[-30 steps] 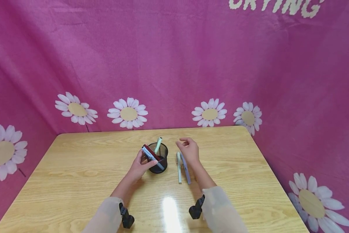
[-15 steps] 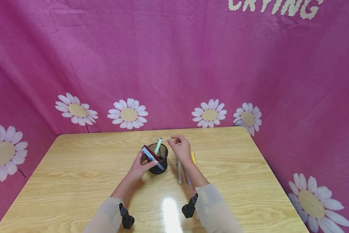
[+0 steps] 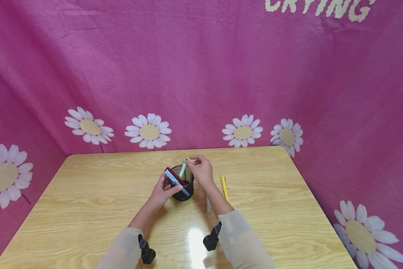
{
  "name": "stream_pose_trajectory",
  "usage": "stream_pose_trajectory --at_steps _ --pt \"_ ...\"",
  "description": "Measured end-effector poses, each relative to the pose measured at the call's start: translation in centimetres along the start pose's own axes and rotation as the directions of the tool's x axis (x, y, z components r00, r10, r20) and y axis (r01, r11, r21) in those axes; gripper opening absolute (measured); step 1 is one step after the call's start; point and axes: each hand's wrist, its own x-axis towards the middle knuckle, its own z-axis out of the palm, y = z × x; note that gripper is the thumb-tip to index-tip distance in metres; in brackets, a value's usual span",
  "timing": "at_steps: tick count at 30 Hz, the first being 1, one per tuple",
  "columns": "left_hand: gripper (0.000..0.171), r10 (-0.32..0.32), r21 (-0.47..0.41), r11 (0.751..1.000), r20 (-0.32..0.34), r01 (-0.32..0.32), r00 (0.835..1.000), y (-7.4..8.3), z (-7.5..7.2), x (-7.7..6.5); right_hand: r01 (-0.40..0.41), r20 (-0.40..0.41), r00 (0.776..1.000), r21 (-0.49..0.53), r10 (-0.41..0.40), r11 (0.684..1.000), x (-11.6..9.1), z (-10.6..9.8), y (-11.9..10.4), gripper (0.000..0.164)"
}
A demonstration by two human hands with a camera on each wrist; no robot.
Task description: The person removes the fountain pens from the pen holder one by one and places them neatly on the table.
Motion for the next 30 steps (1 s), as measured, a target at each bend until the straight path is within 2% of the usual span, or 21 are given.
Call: stream_pose_trajectory --at_steps 4,12,21,25,30 --pt "0.08 0.018 0.001 1.0 -0.017 -0.018 1.0 -1.0 0.2 0.6 0.013 -0.001 1.0 -0.012 -0.013 1.0 0.0 0.4 0.0 0.033" --pt "0.081 0.004 -0.001 1.0 -0.021 -0.004 1.0 -0.9 0.2 0.6 -0.013 -0.006 1.0 -0.068 0.012 0.998 0.1 0.8 -0.1 0.033" --pt "0.08 0.025 0.008 1.0 -0.019 -0.025 1.0 -1.0 0.2 0.5 -0.045 0.007 0.999 -0.113 0.047 0.993 0.2 1.2 -0.1 0.031" --pt "0.079 0.025 -0.006 1.0 -0.012 -0.025 1.0 -0.7 0.2 0.4 -0.05 0.031 0.998 -0.15 0.055 0.987 0.4 1.2 -0.2 0.031" --pt "0.078 0.024 -0.01 1.0 0.005 -0.024 1.0 0.9 0.1 -0.6 -0.048 0.048 0.997 -0.197 0.058 0.979 0.4 1.2 -0.3 0.033"
